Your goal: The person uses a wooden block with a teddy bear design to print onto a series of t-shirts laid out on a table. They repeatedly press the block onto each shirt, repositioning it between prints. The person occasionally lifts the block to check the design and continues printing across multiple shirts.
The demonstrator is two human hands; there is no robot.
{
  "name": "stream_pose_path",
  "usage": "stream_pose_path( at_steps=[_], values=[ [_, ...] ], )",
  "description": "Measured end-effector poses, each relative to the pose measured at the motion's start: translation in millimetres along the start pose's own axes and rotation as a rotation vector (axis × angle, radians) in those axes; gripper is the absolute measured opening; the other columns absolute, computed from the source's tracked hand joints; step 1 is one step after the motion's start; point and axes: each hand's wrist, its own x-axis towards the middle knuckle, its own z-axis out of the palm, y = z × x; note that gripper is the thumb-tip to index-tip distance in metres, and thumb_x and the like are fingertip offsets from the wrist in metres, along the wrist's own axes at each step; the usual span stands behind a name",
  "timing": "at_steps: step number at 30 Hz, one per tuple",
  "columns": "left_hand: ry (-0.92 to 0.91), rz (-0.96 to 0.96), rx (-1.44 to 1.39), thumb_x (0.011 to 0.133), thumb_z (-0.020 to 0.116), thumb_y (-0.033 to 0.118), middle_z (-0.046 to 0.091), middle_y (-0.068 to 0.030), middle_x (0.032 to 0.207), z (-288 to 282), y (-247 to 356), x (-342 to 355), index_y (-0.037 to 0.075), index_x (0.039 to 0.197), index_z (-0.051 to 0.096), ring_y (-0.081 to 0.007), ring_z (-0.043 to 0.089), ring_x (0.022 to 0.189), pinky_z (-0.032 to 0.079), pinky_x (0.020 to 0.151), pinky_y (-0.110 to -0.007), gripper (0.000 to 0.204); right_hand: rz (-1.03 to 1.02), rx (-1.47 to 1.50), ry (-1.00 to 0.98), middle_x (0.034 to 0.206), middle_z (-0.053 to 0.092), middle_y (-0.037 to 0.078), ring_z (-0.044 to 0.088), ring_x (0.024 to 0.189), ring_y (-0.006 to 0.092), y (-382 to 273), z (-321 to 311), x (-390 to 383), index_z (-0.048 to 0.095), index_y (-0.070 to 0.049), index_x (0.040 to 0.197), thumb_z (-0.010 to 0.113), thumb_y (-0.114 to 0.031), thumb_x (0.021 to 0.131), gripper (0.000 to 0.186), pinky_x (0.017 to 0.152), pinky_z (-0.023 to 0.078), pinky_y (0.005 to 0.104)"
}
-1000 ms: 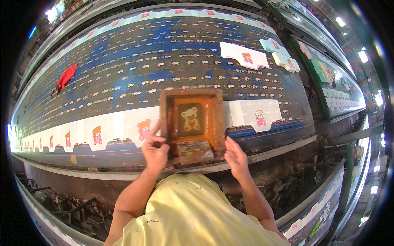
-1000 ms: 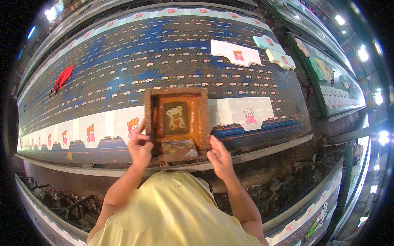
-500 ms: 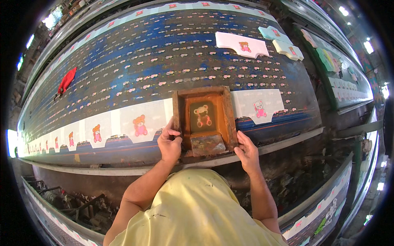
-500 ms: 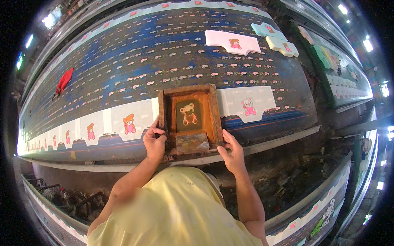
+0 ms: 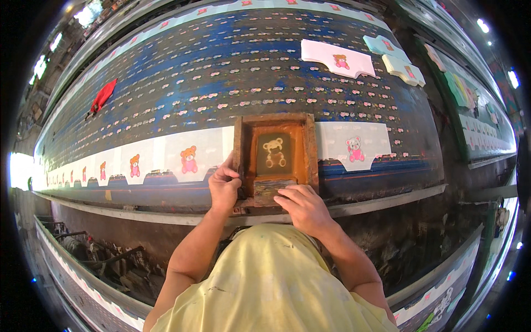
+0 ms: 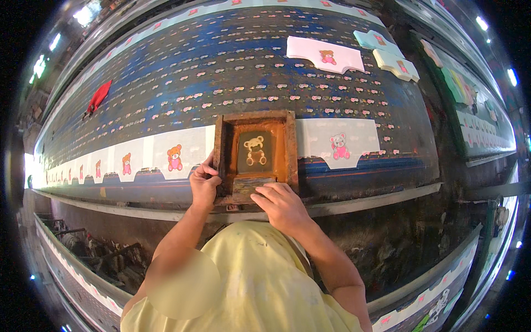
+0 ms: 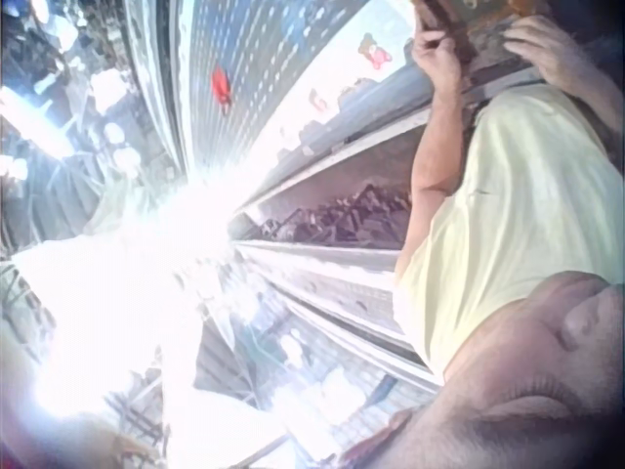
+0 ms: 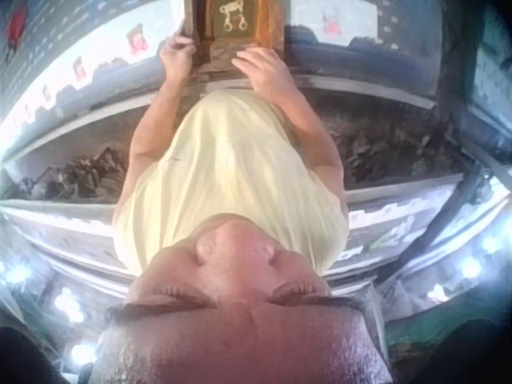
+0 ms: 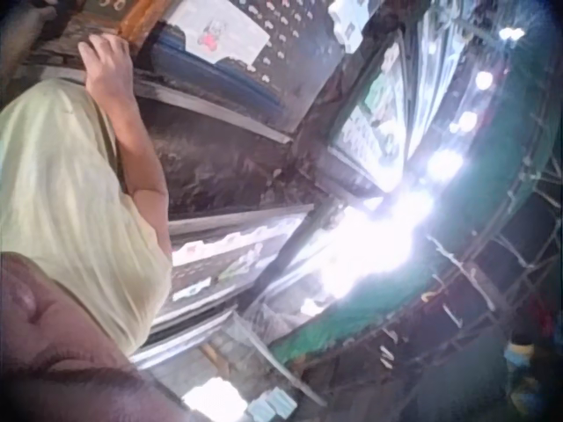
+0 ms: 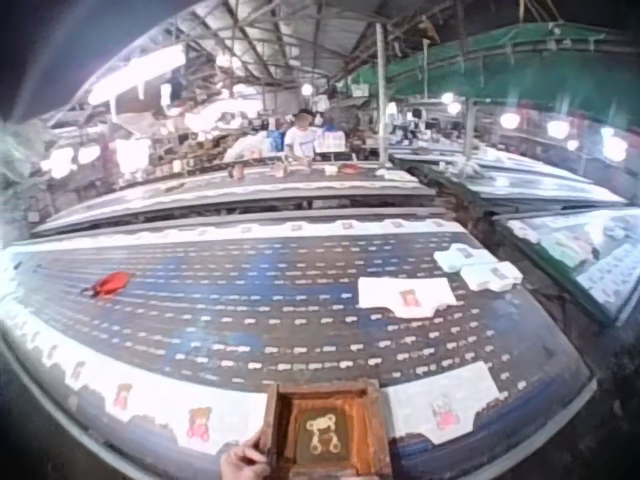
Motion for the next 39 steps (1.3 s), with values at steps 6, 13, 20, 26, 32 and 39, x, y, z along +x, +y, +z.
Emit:
stream_pose_path(
  at_steps=[6, 13, 20, 26, 32, 39],
  values=[
    [0.044, 0.032, 0.098, 0.076, 0.063, -0.022, 0.059, -0.0271, 0.174, -0.4, -3.0, 0.5, 0.006, 0.078, 0.061, -0.0265, 0.068, 0.148, 0.052, 0.119, -0.038, 0.029, -0.059, -0.081, -0.053, 0.130, 0.076, 0.013, 0.070, 0.123, 0.0337, 9.5, -6.7, 25.8, 0.077, -0.002, 0.137, 0.073, -0.002, 0.092, 0.045, 0.103, 0.058, 0.0492],
    [0.051, 0.003, 0.065, 0.076, 0.062, -0.023, 0.057, -0.0283, 0.175, 6.2, 7.4, -4.1, 0.006, 0.076, 0.059, -0.0272, 0.065, 0.153, 0.051, 0.118, -0.036, 0.029, -0.016, -0.030, -0.319, 0.120, 0.082, 0.017, 0.075, 0.116, 0.0343, 31.4, -25.9, 49.9, 0.078, -0.002, 0.133, 0.069, 0.000, 0.092, 0.042, 0.103, 0.059, 0.0481],
    [0.037, 0.012, 0.071, 0.079, 0.063, -0.023, 0.055, -0.0295, 0.176, 4.9, 2.5, -2.5, 0.003, 0.079, 0.060, -0.0233, 0.068, 0.146, 0.054, 0.111, -0.032, 0.026, 0.082, -0.023, -0.233, 0.119, 0.083, 0.020, 0.076, 0.116, 0.0411, 81.3, -26.3, 112.2, 0.080, -0.004, 0.134, 0.064, 0.006, 0.093, 0.045, 0.106, 0.061, 0.0530],
    [0.034, 0.018, 0.104, 0.079, 0.067, -0.018, 0.061, -0.0252, 0.173, -0.4, -10.8, -1.0, 0.003, 0.081, 0.061, -0.0197, 0.071, 0.136, 0.052, 0.113, -0.033, 0.022, 0.163, -0.059, -0.153, 0.122, 0.082, 0.018, 0.073, 0.119, 0.0410, 98.6, -15.9, 149.0, 0.081, -0.007, 0.138, 0.064, 0.006, 0.093, 0.050, 0.109, 0.057, 0.0528],
    [0.014, 0.065, 0.141, 0.080, 0.069, -0.017, 0.061, -0.0252, 0.173, -1.6, -15.5, -1.8, 0.003, 0.085, 0.064, -0.0239, 0.063, 0.154, 0.048, 0.123, -0.038, 0.021, 0.077, -0.172, -0.219, 0.126, 0.079, 0.013, 0.070, 0.117, 0.0373, 64.1, -2.3, 111.3, 0.080, -0.010, 0.141, 0.061, 0.009, 0.089, 0.058, 0.108, 0.056, 0.0510],
    [-0.087, -0.016, -0.035, 0.096, 0.071, -0.013, 0.052, -0.0235, 0.178, -6.4, 6.5, 0.0, -0.003, 0.166, 0.055, -0.0329, 0.054, 0.161, 0.040, 0.138, -0.047, 0.073, 0.068, -0.210, -0.253, 0.132, 0.076, 0.011, 0.069, 0.117, 0.0367, 4.4, 0.7, 49.9, 0.080, -0.013, 0.143, 0.066, 0.005, 0.086, 0.062, 0.104, 0.056, 0.0500]
  ],
)
